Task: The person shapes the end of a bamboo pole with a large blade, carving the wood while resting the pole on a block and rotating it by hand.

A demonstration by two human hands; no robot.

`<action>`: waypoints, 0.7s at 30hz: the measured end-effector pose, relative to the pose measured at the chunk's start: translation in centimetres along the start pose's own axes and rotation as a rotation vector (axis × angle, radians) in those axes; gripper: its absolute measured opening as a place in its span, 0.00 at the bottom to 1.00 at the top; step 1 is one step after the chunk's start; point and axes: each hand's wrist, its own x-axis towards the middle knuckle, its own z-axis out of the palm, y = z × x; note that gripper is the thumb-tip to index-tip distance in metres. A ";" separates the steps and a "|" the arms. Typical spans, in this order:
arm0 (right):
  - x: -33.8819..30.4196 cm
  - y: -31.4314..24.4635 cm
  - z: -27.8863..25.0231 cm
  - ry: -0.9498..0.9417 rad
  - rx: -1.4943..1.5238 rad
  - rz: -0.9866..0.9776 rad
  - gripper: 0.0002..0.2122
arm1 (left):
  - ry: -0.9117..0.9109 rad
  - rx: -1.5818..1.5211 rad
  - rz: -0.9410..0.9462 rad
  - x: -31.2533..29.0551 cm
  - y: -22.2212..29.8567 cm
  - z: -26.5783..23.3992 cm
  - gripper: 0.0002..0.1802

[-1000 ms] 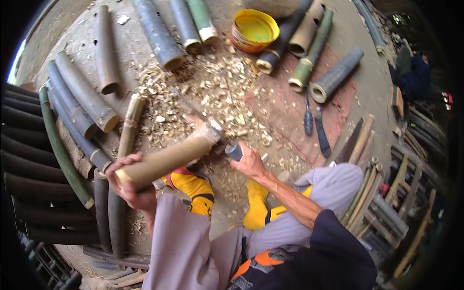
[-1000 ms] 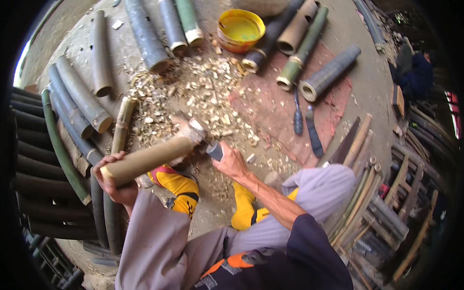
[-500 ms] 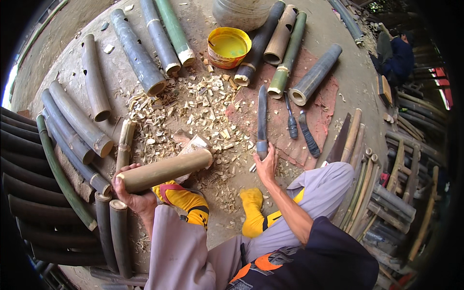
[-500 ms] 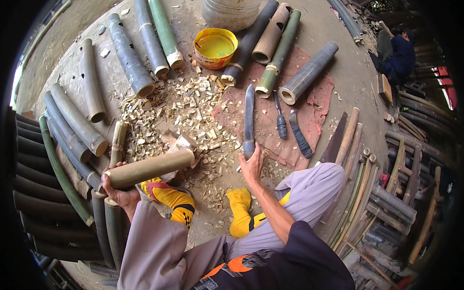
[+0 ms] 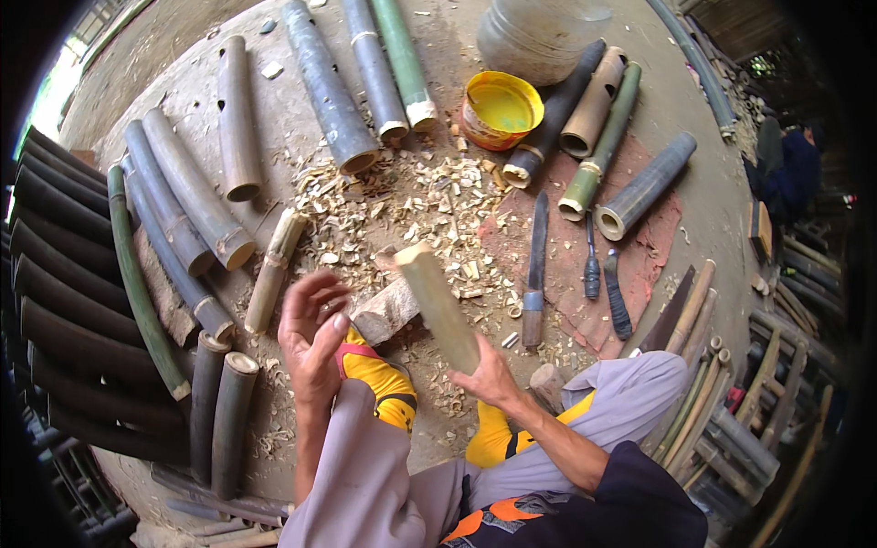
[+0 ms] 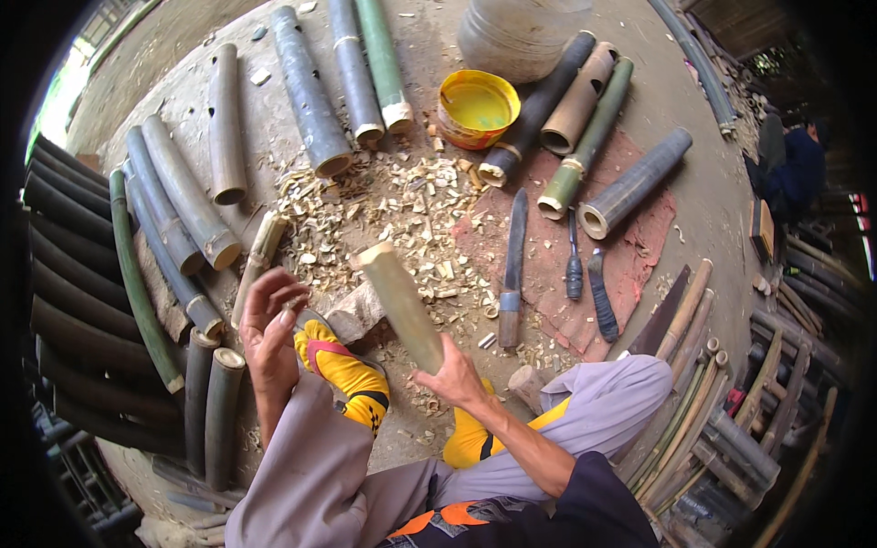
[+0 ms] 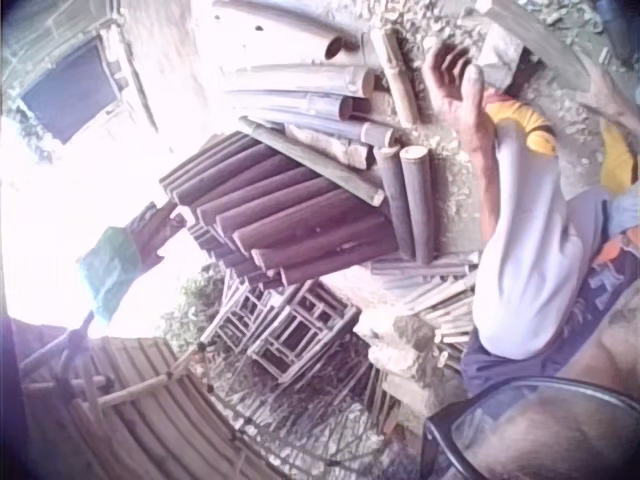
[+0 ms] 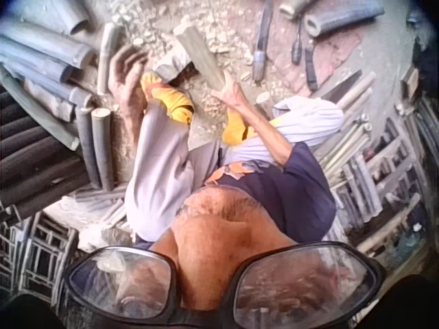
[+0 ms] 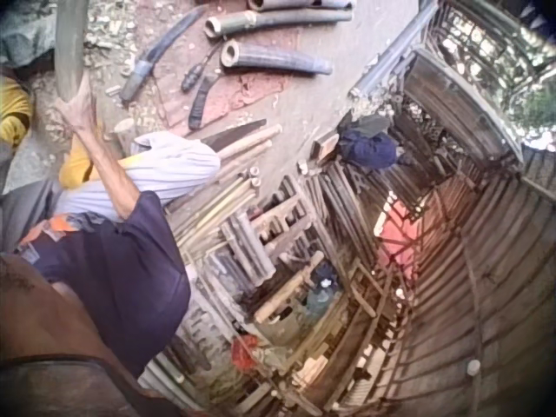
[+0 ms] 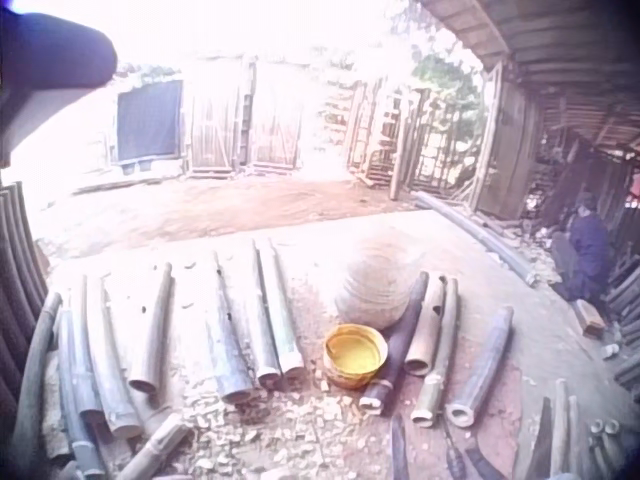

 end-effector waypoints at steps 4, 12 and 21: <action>1.4 0.9 -0.9 0.138 -0.004 -0.047 0.32 | -0.597 -0.137 -0.080 -1.0 5.5 1.5 0.35; 3.0 -0.5 -1.2 0.201 -0.005 -0.089 0.27 | -0.853 -0.757 0.407 -1.8 9.7 7.7 0.34; 2.8 1.1 0.3 0.242 0.085 -0.039 0.27 | -0.592 -0.949 0.631 -3.0 7.8 9.1 0.23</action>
